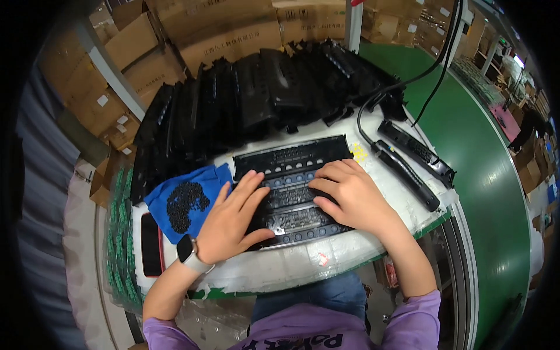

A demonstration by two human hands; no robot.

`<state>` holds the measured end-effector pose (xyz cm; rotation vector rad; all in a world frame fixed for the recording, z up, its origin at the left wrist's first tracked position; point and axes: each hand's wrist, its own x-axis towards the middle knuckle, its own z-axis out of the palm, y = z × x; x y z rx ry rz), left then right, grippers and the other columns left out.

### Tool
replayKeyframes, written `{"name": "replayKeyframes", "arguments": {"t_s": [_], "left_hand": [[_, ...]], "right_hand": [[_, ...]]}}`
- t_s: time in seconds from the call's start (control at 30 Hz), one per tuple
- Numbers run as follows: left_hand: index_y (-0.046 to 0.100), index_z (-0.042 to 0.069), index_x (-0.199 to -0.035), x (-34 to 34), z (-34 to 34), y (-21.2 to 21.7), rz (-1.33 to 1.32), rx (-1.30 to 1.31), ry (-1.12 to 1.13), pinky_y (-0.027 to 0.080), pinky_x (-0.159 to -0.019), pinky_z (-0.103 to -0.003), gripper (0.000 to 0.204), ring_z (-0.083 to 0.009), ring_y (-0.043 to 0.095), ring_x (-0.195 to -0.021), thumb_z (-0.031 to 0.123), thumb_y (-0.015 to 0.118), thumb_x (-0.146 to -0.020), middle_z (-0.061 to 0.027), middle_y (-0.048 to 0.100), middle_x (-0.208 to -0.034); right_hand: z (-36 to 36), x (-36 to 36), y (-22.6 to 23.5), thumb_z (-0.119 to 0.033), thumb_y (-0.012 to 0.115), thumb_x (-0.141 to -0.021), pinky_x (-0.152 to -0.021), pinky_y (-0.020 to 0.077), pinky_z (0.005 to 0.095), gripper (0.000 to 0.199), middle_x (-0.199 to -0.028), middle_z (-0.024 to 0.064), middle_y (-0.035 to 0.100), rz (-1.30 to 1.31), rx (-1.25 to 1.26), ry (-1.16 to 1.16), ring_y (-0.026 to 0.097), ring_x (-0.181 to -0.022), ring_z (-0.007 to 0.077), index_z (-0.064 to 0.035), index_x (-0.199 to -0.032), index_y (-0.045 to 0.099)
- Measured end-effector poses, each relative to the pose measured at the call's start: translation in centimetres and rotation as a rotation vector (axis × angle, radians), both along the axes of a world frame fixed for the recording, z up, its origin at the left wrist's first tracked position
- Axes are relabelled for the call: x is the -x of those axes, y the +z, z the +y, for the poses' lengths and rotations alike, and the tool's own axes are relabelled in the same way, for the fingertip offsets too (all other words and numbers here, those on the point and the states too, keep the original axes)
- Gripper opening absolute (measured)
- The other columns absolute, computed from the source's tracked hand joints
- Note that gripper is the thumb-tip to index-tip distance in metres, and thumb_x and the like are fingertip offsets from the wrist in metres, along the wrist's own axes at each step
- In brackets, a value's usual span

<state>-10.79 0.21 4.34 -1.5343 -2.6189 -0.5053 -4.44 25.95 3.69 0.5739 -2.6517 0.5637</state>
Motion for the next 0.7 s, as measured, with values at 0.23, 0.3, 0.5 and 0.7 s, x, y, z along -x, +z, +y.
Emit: {"name": "replayKeyframes", "arguments": {"t_s": [0.23, 0.3, 0.5, 0.7], "left_hand": [[0.050, 0.001, -0.120, 1.1, 1.8, -1.4, 0.059, -0.048, 0.090, 0.026, -0.104, -0.055, 0.056, -0.0324, 0.031, -0.134, 0.038, 0.065, -0.081, -0.0184, 0.039, -0.138], [0.053, 0.002, -0.118, 0.9, 0.8, -1.7, 0.048, -0.103, 0.118, 0.027, -0.104, -0.054, 0.052, -0.0331, 0.033, -0.133, 0.033, 0.068, -0.079, -0.0185, 0.040, -0.137], [0.055, 0.002, -0.113, 1.5, 0.7, -2.0, 0.075, -0.224, 0.160, 0.029, -0.102, -0.054, 0.045, -0.0355, 0.037, -0.130, 0.030, 0.068, -0.079, -0.0198, 0.042, -0.136], [0.056, 0.002, -0.111, 0.9, 0.6, -1.9, 0.059, -0.243, 0.139, 0.032, -0.101, -0.054, 0.043, -0.0360, 0.038, -0.129, 0.029, 0.067, -0.080, -0.0207, 0.042, -0.135]], "right_hand": [[2.4, 4.8, -2.0, -0.011, 0.066, -0.071, -0.078, 0.0476, 0.0369, 0.015, -0.089, 0.0072, 0.062, 0.072, -0.157, -0.110, 0.059, -0.090, 0.0250, -0.0053, -0.085, 0.067], [2.3, 4.7, -1.8, -0.011, 0.066, -0.070, -0.068, 0.0517, 0.0374, 0.008, -0.080, 0.0059, 0.062, 0.020, -0.205, -0.104, 0.061, -0.081, 0.0246, -0.0057, -0.076, 0.068], [1.6, 5.2, 1.2, -0.014, 0.066, -0.072, -0.065, 0.0510, 0.0379, 0.012, -0.077, 0.0066, 0.061, 0.028, -0.162, -0.099, 0.062, -0.078, 0.0257, -0.0061, -0.082, 0.067], [-0.4, 11.2, 4.0, -0.005, 0.066, -0.070, -0.080, 0.0505, 0.0382, 0.051, -0.109, 0.0146, 0.058, 0.481, -0.035, -0.169, 0.060, -0.095, 0.0325, -0.0083, -0.119, 0.054]]}}
